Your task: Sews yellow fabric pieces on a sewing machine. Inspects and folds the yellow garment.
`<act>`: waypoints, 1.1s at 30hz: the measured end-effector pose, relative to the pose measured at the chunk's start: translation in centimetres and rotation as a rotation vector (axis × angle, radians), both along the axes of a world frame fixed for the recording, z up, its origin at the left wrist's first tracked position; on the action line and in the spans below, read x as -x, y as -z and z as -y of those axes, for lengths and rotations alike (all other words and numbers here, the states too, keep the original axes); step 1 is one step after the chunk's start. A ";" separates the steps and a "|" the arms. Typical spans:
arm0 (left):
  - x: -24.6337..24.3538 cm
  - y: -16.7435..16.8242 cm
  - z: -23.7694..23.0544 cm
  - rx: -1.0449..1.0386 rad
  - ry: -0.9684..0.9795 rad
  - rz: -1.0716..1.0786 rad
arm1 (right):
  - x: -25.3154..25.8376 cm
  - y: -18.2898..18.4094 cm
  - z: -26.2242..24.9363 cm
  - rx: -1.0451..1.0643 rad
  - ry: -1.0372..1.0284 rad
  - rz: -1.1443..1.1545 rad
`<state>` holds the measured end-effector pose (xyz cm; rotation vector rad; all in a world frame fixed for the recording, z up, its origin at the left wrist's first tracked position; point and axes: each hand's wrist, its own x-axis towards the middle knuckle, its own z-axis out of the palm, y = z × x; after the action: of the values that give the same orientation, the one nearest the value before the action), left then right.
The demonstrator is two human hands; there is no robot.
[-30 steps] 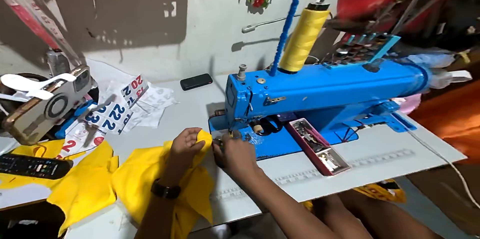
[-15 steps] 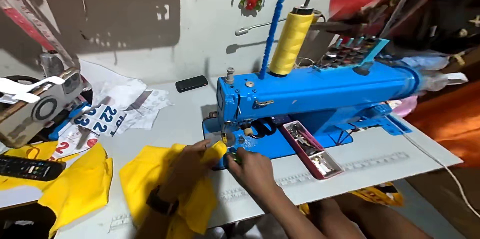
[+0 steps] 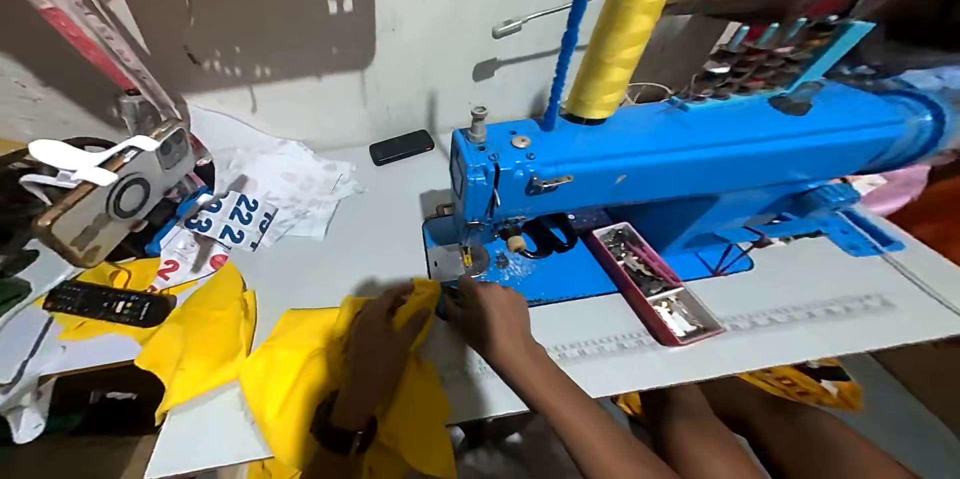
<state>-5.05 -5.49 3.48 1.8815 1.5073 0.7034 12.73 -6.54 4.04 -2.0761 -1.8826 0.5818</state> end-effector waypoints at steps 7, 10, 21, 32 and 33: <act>-0.8 -1.0 -1.2 0.007 -0.136 0.118 | -9.8 -1.0 3.1 -0.184 0.341 -0.012; -1.0 -1.8 -3.0 0.020 -0.223 0.358 | -15.2 0.0 4.4 -0.308 0.422 0.102; 11.8 -7.6 -1.7 -0.092 0.278 -0.271 | -21.9 2.8 5.2 -0.466 0.383 0.020; 3.6 -7.4 -3.2 -0.166 0.300 -0.379 | -4.4 -2.4 10.8 -0.448 -0.380 -0.571; 2.9 -8.1 -3.8 -0.179 0.259 -0.325 | -2.2 -2.9 11.0 -0.367 -0.474 -0.643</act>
<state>-7.95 -1.74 11.59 2.3660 1.3871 0.4392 14.93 -17.53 6.91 -1.0400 -1.8804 0.8107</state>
